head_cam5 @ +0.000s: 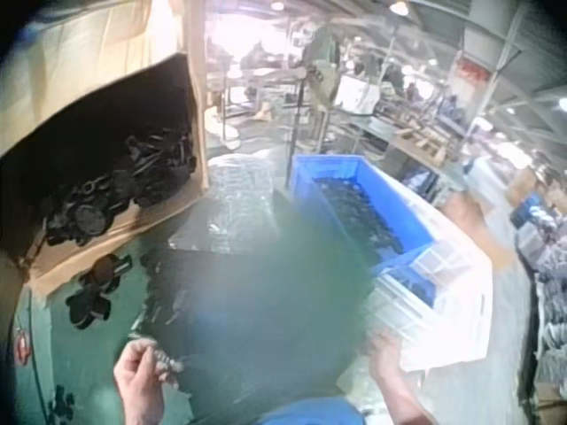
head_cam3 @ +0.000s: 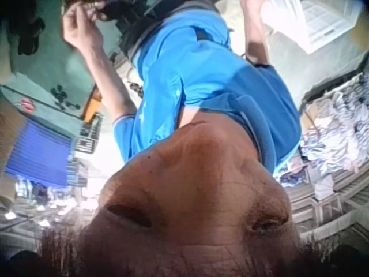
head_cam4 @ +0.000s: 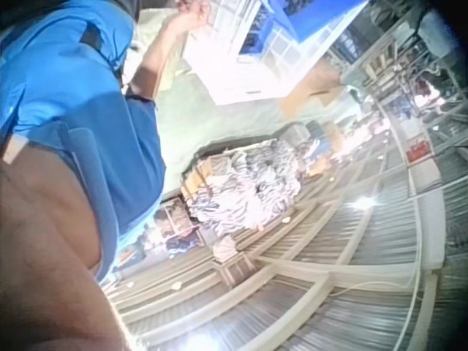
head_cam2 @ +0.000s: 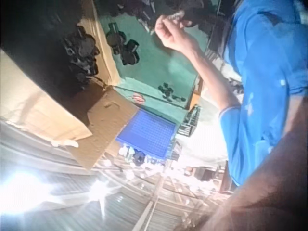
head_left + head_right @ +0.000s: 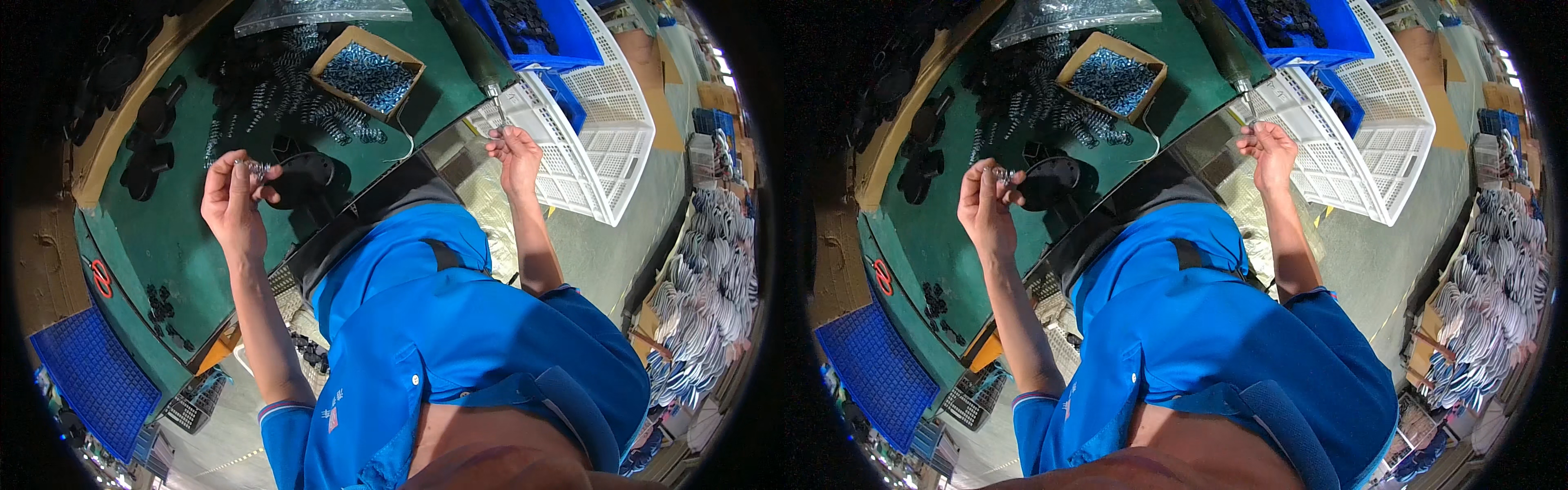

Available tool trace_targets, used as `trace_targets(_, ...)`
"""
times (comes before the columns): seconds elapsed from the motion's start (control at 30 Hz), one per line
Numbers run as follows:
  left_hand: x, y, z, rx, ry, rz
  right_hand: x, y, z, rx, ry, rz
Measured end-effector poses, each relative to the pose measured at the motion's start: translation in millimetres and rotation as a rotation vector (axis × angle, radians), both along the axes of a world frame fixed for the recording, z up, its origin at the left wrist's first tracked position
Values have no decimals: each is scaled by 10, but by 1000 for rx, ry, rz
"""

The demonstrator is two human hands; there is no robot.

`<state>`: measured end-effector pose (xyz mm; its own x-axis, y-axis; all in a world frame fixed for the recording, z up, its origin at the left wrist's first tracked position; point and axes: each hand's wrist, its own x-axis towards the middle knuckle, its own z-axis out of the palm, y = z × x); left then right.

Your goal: The person assembles small black plastic components on a green workbench using a corded electric screwdriver. They repeatedly pick up parts, align them, and fasten them with screws, then place the finished assemblies into a white basket.

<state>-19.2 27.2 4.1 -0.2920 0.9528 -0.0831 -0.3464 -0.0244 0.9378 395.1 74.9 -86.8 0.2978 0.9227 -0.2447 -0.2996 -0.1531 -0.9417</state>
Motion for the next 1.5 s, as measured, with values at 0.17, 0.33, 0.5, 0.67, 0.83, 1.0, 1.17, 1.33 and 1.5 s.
trace_targets(0.17, 50, -75, 2, -38, 6, -3, -13, -46, -44, 6, 7, -86)
trace_targets(0.33, 92, -99, 10, -41, 5, -9, -88, -29, -31, 13, -3, -124)
trace_targets(0.5, 130, -102, -5, -52, 70, -78, -159, -37, 6, 8, -111, -143)
trace_targets(0.67, 215, -110, -37, -83, 32, -142, -179, -23, 13, 69, -502, -109)
trace_targets(0.83, 297, -114, -37, -92, -23, -150, -154, 17, 20, 58, -636, -117)
trace_targets(1.0, 323, -119, -12, -110, -41, -147, -111, 70, -9, 74, -668, -120)
trace_targets(1.17, 365, -125, -43, -176, -27, -161, -21, 150, -39, -9, -50, -36)
trace_targets(1.33, 410, -62, 23, -194, -63, -166, 179, 193, -116, -57, -407, -21)
trace_targets(1.5, 370, -90, -32, -144, -102, -166, -873, 233, 1018, 471, -605, 71)
